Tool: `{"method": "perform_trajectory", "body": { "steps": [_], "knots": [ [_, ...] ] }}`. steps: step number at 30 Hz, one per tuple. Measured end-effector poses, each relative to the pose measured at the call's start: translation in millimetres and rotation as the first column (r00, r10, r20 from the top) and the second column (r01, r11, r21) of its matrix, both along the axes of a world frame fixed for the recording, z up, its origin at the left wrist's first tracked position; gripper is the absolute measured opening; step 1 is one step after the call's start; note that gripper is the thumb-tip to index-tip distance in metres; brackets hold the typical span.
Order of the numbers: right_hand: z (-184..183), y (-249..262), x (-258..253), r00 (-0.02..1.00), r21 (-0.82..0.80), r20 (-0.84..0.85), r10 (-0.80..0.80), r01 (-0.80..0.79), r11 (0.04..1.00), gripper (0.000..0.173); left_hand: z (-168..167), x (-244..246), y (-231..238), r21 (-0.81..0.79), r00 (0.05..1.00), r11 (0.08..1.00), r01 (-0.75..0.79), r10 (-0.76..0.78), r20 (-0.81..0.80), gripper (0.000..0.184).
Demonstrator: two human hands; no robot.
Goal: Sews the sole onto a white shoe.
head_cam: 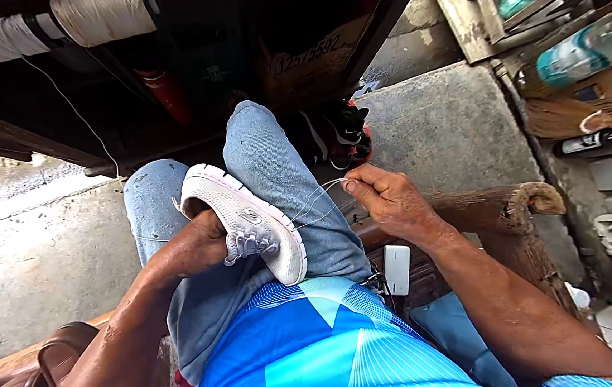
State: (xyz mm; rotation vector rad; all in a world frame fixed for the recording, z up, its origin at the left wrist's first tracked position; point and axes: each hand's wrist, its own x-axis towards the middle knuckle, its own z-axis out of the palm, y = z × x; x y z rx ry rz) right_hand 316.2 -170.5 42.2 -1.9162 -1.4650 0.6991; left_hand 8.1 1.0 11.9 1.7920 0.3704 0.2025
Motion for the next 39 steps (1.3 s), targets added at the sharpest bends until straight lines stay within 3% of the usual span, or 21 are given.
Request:
{"method": "perform_trajectory", "body": {
  "steps": [1, 3, 5, 6, 7, 9, 11, 14, 17, 20, 23, 25, 27, 29, 30, 32, 34, 36, 37, 38, 39],
  "knots": [
    [3, 1, -5, 0.983, -0.019, -0.182, 0.028, -0.031, 0.999, 0.023, 3, -5, 0, 0.100, 0.998, 0.994, -0.044, 0.048, -0.042, 0.014],
    [9, 4, -14, 0.847, -0.060, -0.526, 0.075, -0.125, 0.990, 0.031, 12, -17, 0, 0.336, 0.981, 0.937, -0.096, 0.146, -0.125, 0.019],
    [12, 4, -18, 0.687, -0.065, -0.705, 0.178, -0.313, 0.948, 0.027, 22, -32, 1, 0.477, 0.960, 0.869, -0.132, 0.232, -0.158, 0.021],
    [11, 5, -20, 0.647, -0.052, -0.716, 0.264, -0.426, 0.903, 0.023, 27, -40, 2, 0.517, 0.947, 0.842, -0.156, 0.277, -0.165, 0.023],
    [12, 5, -21, 0.651, -0.066, -0.671, 0.355, -0.529, 0.846, 0.024, 30, -49, 4, 0.544, 0.933, 0.820, -0.179, 0.316, -0.170, 0.026],
    [19, 5, -19, 0.756, -0.236, -0.444, 0.481, -0.617, 0.751, 0.028, 31, -69, 7, 0.577, 0.906, 0.790, -0.207, 0.377, -0.192, 0.032],
    [28, 4, -17, 0.864, -0.365, -0.161, 0.478, -0.502, 0.784, 0.033, 32, -81, 6, 0.636, 0.871, 0.744, -0.205, 0.434, -0.228, 0.033],
    [25, 5, -28, 0.945, -0.085, 0.208, 0.252, -0.239, 0.967, 0.044, 38, -73, -4, 0.686, 0.864, 0.697, -0.211, 0.461, -0.204, 0.034],
    [16, 7, -41, 0.939, 0.064, 0.290, 0.183, -0.210, 0.976, 0.021, 38, -48, -13, 0.588, 0.915, 0.764, -0.268, 0.393, -0.093, 0.027],
    [7, 3, -53, 0.943, -0.008, 0.143, 0.301, -0.302, 0.953, 0.026, 23, -29, -12, 0.423, 0.958, 0.879, -0.221, 0.278, -0.077, 0.018],
    [0, -3, -57, 0.952, -0.018, 0.049, 0.304, -0.303, 0.953, 0.021, 16, -26, -11, 0.452, 0.960, 0.888, -0.089, 0.198, -0.200, 0.024],
    [10, -3, -47, 0.918, -0.093, -0.220, 0.331, -0.357, 0.929, 0.014, 18, -27, -11, 0.432, 0.958, 0.902, -0.027, 0.147, -0.246, 0.027],
    [24, -4, -32, 0.777, -0.071, -0.540, 0.324, -0.425, 0.902, 0.010, 19, -29, -9, 0.412, 0.957, 0.911, -0.001, 0.120, -0.264, 0.028],
    [35, -11, -10, 0.570, 0.055, -0.756, 0.321, -0.433, 0.900, 0.010, 19, -30, -9, 0.406, 0.960, 0.914, -0.022, 0.133, -0.248, 0.026],
    [40, -14, 3, 0.491, 0.108, -0.812, 0.315, -0.404, 0.909, 0.011, 19, -30, -9, 0.405, 0.960, 0.913, -0.043, 0.150, -0.236, 0.025],
    [50, -21, 28, 0.458, 0.161, -0.845, 0.278, -0.278, 0.947, 0.013, 21, -30, -11, 0.407, 0.955, 0.909, -0.084, 0.190, -0.228, 0.022],
    [52, -26, 48, 0.631, 0.133, -0.758, 0.165, -0.098, 0.986, 0.013, 23, -29, -13, 0.428, 0.956, 0.896, -0.122, 0.222, -0.190, 0.020],
    [45, -26, 56, 0.923, 0.083, -0.385, -0.007, 0.042, 0.996, 0.013, 24, -28, -14, 0.466, 0.953, 0.873, -0.143, 0.248, -0.172, 0.019],
    [40, -24, 55, 0.994, 0.035, -0.097, -0.058, 0.062, 0.997, 0.014, 26, -27, -14, 0.486, 0.950, 0.862, -0.147, 0.259, -0.172, 0.019],
    [36, -20, 49, 0.995, -0.009, 0.084, -0.050, 0.051, 0.999, 0.019, 27, -27, -14, 0.505, 0.946, 0.851, -0.148, 0.270, -0.177, 0.018],
    [33, -15, 37, 0.991, -0.019, 0.131, -0.015, 0.017, 1.000, 0.024, 28, -26, -13, 0.520, 0.942, 0.842, -0.146, 0.279, -0.187, 0.018]
  ]
}}
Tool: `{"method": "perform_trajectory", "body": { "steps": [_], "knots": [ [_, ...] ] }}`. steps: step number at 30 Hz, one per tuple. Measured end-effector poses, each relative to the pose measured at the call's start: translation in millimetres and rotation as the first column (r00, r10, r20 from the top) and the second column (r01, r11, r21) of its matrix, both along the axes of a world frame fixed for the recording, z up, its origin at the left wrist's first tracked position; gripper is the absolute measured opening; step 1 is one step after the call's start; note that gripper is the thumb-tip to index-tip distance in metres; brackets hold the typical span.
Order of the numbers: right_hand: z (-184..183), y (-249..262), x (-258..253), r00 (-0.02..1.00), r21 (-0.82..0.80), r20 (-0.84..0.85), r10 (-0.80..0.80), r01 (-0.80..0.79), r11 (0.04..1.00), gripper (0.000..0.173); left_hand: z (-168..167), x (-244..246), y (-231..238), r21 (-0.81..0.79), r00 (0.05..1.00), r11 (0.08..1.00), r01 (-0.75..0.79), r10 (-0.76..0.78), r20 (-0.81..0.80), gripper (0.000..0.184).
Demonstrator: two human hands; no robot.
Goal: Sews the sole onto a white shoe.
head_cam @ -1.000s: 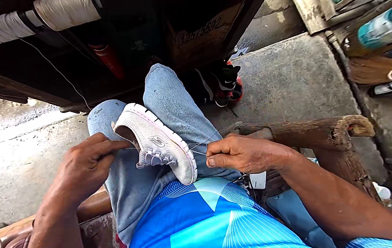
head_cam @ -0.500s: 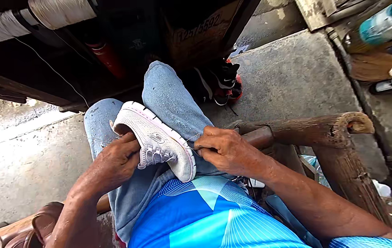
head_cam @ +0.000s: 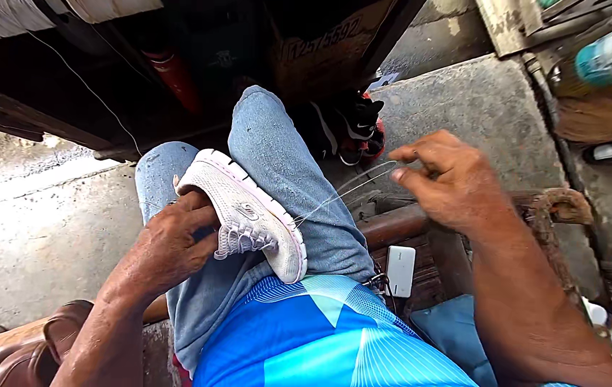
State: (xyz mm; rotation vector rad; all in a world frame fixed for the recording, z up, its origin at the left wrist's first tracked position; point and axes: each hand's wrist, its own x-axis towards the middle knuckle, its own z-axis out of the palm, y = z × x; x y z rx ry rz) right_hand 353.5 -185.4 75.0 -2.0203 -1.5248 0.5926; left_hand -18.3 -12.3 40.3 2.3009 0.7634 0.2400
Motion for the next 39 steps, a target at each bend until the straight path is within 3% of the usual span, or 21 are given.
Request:
{"method": "perform_trajectory", "body": {
  "steps": [3, 6, 10, 11, 13, 16, 19, 25, 32, 37, 39],
  "knots": [
    [-10, 18, -51, 0.963, 0.111, -0.166, 0.214, -0.197, 0.974, 0.037, 2, 2, 0, 0.062, 0.999, 0.998, -0.002, 0.004, -0.034, 0.023],
    [-21, 34, -86, 0.877, 0.122, -0.237, 0.419, -0.401, 0.908, 0.049, 5, -12, 14, 0.194, 0.998, 0.981, -0.021, 0.034, -0.061, 0.038],
    [-25, 42, -87, 0.850, 0.056, -0.232, 0.472, -0.473, 0.879, 0.039, -4, -73, 60, 0.284, 0.922, 0.899, -0.333, 0.373, -0.100, 0.050],
    [-25, 42, -86, 0.852, 0.042, -0.238, 0.466, -0.470, 0.882, 0.035, -3, -79, 63, 0.232, 0.898, 0.882, -0.411, 0.435, -0.062, 0.047],
    [-27, 43, -84, 0.852, 0.025, -0.256, 0.456, -0.466, 0.884, 0.031, 10, -69, 55, -0.061, 0.882, 0.896, -0.440, 0.444, 0.160, 0.032],
    [-27, 44, -85, 0.847, 0.016, -0.274, 0.456, -0.470, 0.882, 0.029, 17, -48, 42, -0.559, 0.769, 0.826, -0.077, 0.406, 0.494, 0.030],
    [-26, 47, -86, 0.841, -0.014, -0.303, 0.448, -0.474, 0.880, 0.025, 11, -35, 40, -0.742, 0.613, 0.648, 0.171, 0.520, 0.596, 0.044],
    [-29, 56, -84, 0.793, -0.087, -0.443, 0.418, -0.502, 0.860, 0.024, 0, -45, 83, -0.877, 0.547, 0.480, 0.019, 0.729, 0.410, 0.051],
    [-24, 62, -85, 0.803, -0.175, -0.426, 0.417, -0.526, 0.832, 0.019, -9, -57, 113, -0.876, 0.526, 0.473, -0.097, 0.772, 0.358, 0.050],
    [-23, 62, -85, 0.809, -0.199, -0.411, 0.420, -0.529, 0.825, 0.019, 4, -46, 99, -0.867, 0.500, 0.457, -0.197, 0.808, 0.312, 0.048],
    [-24, 60, -83, 0.799, -0.181, -0.432, 0.417, -0.531, 0.828, 0.021, 1, -51, 91, -0.845, 0.555, 0.507, -0.172, 0.758, 0.342, 0.047]
  ]
}}
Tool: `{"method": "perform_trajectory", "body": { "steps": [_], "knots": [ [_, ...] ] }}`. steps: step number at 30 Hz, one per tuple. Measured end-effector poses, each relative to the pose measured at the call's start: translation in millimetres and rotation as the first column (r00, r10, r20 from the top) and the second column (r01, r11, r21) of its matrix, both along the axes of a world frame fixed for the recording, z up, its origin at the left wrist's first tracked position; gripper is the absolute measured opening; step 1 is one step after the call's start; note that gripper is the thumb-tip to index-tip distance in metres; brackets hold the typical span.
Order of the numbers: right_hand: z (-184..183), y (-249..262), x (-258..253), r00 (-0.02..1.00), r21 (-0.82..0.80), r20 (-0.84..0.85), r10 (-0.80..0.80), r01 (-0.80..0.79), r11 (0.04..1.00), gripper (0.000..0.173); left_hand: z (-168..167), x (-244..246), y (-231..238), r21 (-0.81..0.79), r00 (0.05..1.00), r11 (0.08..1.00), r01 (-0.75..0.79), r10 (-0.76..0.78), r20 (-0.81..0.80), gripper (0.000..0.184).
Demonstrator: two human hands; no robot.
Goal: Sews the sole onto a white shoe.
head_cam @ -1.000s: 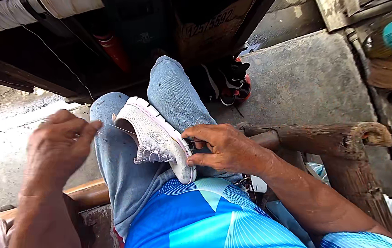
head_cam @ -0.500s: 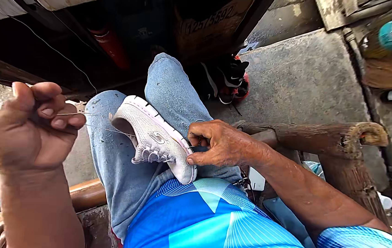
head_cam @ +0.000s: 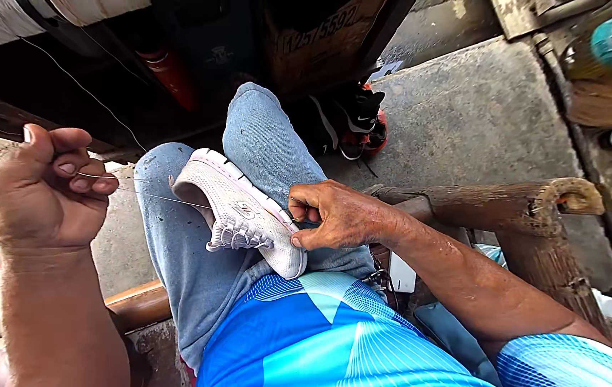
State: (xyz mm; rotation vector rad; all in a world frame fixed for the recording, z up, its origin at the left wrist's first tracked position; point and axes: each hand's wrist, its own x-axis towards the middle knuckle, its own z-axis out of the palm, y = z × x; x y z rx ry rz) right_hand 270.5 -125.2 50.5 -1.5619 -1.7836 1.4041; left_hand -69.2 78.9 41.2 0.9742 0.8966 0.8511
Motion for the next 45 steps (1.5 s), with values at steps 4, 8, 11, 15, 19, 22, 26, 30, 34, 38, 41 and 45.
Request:
{"method": "perform_trajectory", "body": {
  "steps": [4, 8, 11, 15, 19, 22, 26, 30, 34, 38, 41, 45],
  "knots": [
    [-4, -12, 10, 0.985, 0.086, -0.121, -0.122, 0.133, 0.987, 0.026, 8, 12, -44, 0.051, 0.889, 0.906, 0.419, -0.399, -0.225, 0.049],
    [-13, -31, 7, 0.802, 0.182, -0.292, -0.520, 0.581, 0.793, 0.033, 4, 58, -96, 0.005, 0.831, 0.860, 0.510, -0.491, -0.260, 0.050],
    [-29, -48, -2, 0.732, 0.197, -0.286, -0.618, 0.676, 0.710, 0.032, -4, 86, -115, -0.174, 0.912, 0.910, 0.376, -0.397, -0.102, 0.040],
    [-18, -54, 2, 0.866, 0.391, -0.156, -0.474, 0.495, 0.776, 0.040, -1, 100, -114, -0.195, 0.911, 0.912, 0.361, -0.390, -0.134, 0.026],
    [5, -54, 6, 0.965, 0.366, -0.017, -0.261, 0.249, 0.897, 0.053, 0, 87, -98, -0.121, 0.875, 0.879, 0.461, -0.473, -0.099, 0.022],
    [5, -50, 2, 0.988, 0.417, 0.028, -0.153, 0.127, 0.900, 0.035, -6, 83, -97, -0.130, 0.885, 0.885, 0.447, -0.459, -0.083, 0.018],
    [5, -42, -2, 0.994, 0.414, 0.065, -0.092, 0.057, 0.909, 0.030, -13, 79, -100, -0.170, 0.886, 0.873, 0.457, -0.464, -0.005, 0.024],
    [0, -34, -3, 0.996, 0.445, 0.069, -0.062, 0.024, 0.895, 0.027, -12, 77, -98, -0.238, 0.858, 0.829, 0.506, -0.513, 0.037, 0.030],
    [1, -32, -1, 0.998, 0.443, 0.054, -0.034, 0.006, 0.897, 0.027, -11, 79, -96, -0.259, 0.843, 0.812, 0.523, -0.538, 0.013, 0.022],
    [1, -32, -1, 0.998, 0.442, 0.062, -0.030, -0.001, 0.897, 0.027, -12, 78, -94, -0.248, 0.825, 0.795, 0.554, -0.564, 0.034, 0.019],
    [3, -30, 0, 0.996, 0.454, 0.091, -0.027, -0.017, 0.891, 0.026, -15, 77, -93, -0.232, 0.811, 0.781, 0.579, -0.582, 0.065, 0.019],
    [13, -26, 1, 0.976, 0.478, 0.216, -0.022, -0.085, 0.874, 0.026, -14, 77, -91, -0.220, 0.789, 0.761, 0.611, -0.607, 0.091, 0.019]
  ]
}}
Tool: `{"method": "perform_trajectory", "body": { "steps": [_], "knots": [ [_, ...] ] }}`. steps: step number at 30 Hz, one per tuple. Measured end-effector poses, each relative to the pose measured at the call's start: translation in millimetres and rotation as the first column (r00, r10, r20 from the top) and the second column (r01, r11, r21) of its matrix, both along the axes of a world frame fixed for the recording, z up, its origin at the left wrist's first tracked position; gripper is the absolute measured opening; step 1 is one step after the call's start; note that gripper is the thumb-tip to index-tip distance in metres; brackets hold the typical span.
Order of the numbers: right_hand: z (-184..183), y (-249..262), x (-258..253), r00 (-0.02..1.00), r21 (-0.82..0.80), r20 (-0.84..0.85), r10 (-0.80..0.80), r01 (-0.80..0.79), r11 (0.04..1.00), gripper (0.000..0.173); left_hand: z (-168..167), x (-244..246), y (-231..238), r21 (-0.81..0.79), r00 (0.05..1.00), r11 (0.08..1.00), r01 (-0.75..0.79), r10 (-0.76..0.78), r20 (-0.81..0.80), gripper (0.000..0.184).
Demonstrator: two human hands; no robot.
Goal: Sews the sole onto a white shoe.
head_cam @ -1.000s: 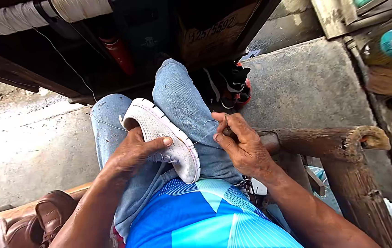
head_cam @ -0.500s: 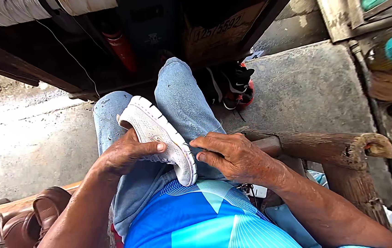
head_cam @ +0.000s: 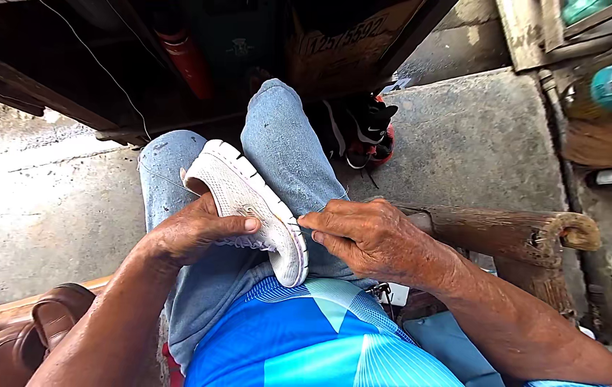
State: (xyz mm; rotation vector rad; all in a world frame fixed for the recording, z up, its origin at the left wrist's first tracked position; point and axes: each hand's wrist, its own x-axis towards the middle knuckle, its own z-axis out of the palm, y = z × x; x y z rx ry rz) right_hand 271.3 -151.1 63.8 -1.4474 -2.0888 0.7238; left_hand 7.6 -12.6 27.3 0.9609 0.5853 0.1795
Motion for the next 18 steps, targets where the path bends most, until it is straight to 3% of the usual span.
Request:
{"method": "perform_trajectory", "body": {
  "steps": [8, 12, 18],
  "knots": [
    [31, 25, 14, 0.927, -0.087, 0.314, 0.205, -0.187, 0.978, 0.026, 10, 10, 2, -0.026, 0.994, 0.995, 0.098, -0.099, -0.042, 0.013],
    [30, 37, 18, 0.888, -0.115, 0.344, 0.306, -0.284, 0.952, 0.023, 13, 15, -1, -0.071, 0.989, 0.989, 0.133, -0.137, -0.061, 0.013],
    [20, 35, 8, 0.880, -0.091, 0.376, 0.291, -0.278, 0.956, 0.022, 8, 11, -13, -0.069, 0.997, 0.997, 0.047, -0.050, -0.052, 0.013]
  ]
}}
